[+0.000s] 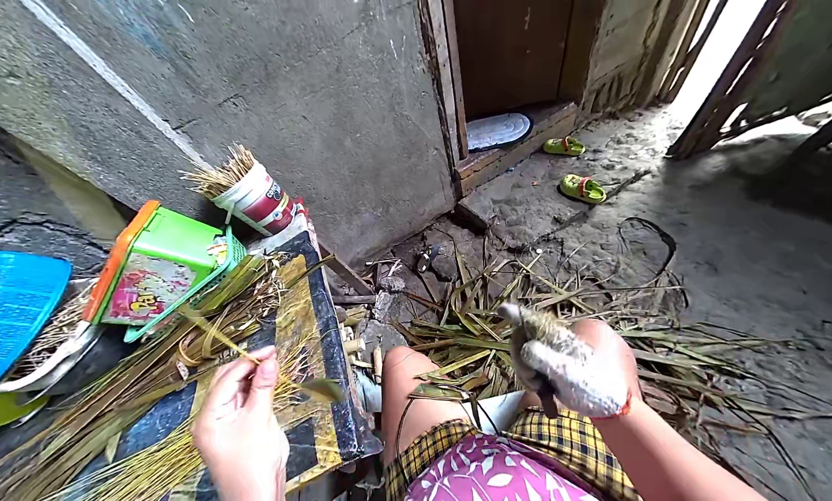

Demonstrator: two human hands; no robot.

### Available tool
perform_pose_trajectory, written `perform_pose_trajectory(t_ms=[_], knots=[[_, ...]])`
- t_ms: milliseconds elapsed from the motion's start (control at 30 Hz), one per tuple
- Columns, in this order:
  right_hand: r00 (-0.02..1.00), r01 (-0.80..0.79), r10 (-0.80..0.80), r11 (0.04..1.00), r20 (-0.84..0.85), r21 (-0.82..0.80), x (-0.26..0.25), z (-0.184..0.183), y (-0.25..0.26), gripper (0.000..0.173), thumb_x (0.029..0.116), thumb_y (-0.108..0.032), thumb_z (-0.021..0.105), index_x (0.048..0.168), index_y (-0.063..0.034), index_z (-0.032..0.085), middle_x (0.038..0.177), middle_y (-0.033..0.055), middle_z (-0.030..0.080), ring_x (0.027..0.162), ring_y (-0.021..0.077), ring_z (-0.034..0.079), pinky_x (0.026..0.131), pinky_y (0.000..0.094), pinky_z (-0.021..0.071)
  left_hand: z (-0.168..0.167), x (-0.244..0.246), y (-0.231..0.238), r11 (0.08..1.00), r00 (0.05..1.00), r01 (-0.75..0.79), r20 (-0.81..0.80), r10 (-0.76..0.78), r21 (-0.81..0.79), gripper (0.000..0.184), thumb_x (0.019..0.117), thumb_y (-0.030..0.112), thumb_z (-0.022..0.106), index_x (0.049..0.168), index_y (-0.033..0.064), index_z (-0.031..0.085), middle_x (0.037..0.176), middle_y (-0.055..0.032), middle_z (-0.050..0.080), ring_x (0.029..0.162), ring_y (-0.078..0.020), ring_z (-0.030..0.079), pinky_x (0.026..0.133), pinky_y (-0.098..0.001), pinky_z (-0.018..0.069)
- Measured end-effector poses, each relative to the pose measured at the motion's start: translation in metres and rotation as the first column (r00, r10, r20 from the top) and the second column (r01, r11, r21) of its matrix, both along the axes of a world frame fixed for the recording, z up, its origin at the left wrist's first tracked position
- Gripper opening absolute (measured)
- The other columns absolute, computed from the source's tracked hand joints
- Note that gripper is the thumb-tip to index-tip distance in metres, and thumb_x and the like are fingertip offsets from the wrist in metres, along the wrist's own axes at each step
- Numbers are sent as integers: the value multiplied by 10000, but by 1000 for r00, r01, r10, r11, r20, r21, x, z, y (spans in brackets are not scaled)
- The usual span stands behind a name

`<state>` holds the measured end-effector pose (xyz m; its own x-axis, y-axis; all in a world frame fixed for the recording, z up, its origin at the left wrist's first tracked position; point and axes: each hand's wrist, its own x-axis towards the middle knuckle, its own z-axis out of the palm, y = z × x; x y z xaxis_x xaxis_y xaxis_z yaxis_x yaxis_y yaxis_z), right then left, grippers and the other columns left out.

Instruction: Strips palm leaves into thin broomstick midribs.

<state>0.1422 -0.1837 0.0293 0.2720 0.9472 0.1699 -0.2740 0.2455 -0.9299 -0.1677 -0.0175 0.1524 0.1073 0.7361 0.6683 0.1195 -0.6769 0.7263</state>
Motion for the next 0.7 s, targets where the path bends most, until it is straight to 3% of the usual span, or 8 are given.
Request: perform_pose_trajectory(t_ms=[100, 200, 267, 367, 500, 600, 700], knots=[[982, -170, 167, 985, 87, 34, -16, 0, -1, 494, 954, -323, 625, 1429, -208, 552, 766, -94, 608, 589, 15, 553, 524, 207, 496, 10, 20, -6, 998, 989, 53, 139, -55, 16, 181, 940, -10, 658, 998, 155, 701, 925, 124, 741, 828, -3, 697, 752, -168, 585], [970, -229, 227, 973, 88, 15, -28, 10, 0, 507, 932, -274, 621, 1396, -85, 542, 787, -96, 610, 595, 9, 550, 532, 210, 492, -4, 40, -14, 990, 978, 132, 168, -123, -40, 193, 902, -37, 695, 969, 143, 715, 915, 81, 765, 798, -31, 718, 719, -185, 601], [965, -255, 255, 967, 65, -3, -33, 15, 2, 487, 930, -273, 639, 1363, -70, 551, 793, -97, 623, 599, 9, 563, 539, 210, 501, -18, 52, -20, 981, 972, 175, 171, -159, -83, 193, 886, -50, 702, 949, 131, 713, 921, 53, 772, 792, -46, 725, 707, -195, 606], [964, -248, 248, 969, 92, -17, -39, 23, 7, 460, 920, -214, 617, 1348, -61, 550, 797, -100, 627, 603, -4, 563, 547, 189, 501, -37, 67, -29, 957, 954, 270, 167, -250, -110, 136, 896, 46, 750, 945, 171, 732, 968, 50, 774, 844, -58, 734, 739, -215, 618], [964, -231, 227, 973, 138, 13, -46, 24, 15, 430, 967, -212, 610, 1376, -86, 572, 897, -59, 667, 716, 15, 622, 644, 206, 554, -54, 81, -39, 917, 914, 387, 173, -368, -93, 103, 903, 112, 772, 988, 167, 760, 1001, 26, 774, 884, -78, 739, 785, -233, 624], [968, -209, 200, 977, 155, 45, -54, 30, 21, 412, 985, -233, 600, 1361, -66, 580, 919, -50, 665, 718, 4, 613, 638, 198, 548, -62, 86, -44, 919, 917, 394, 44, -395, 27, 98, 928, 152, 753, 1020, 186, 753, 1042, 52, 765, 948, -60, 731, 842, -217, 612], [968, -206, 198, 978, 155, 36, -59, 36, 22, 374, 987, -242, 599, 1307, -48, 592, 914, -67, 661, 719, -16, 610, 645, 181, 546, -65, 81, -47, 910, 938, 339, -161, -307, 240, 42, 978, 190, 708, 988, 162, 678, 1043, 50, 746, 1007, -63, 712, 893, -226, 594]])
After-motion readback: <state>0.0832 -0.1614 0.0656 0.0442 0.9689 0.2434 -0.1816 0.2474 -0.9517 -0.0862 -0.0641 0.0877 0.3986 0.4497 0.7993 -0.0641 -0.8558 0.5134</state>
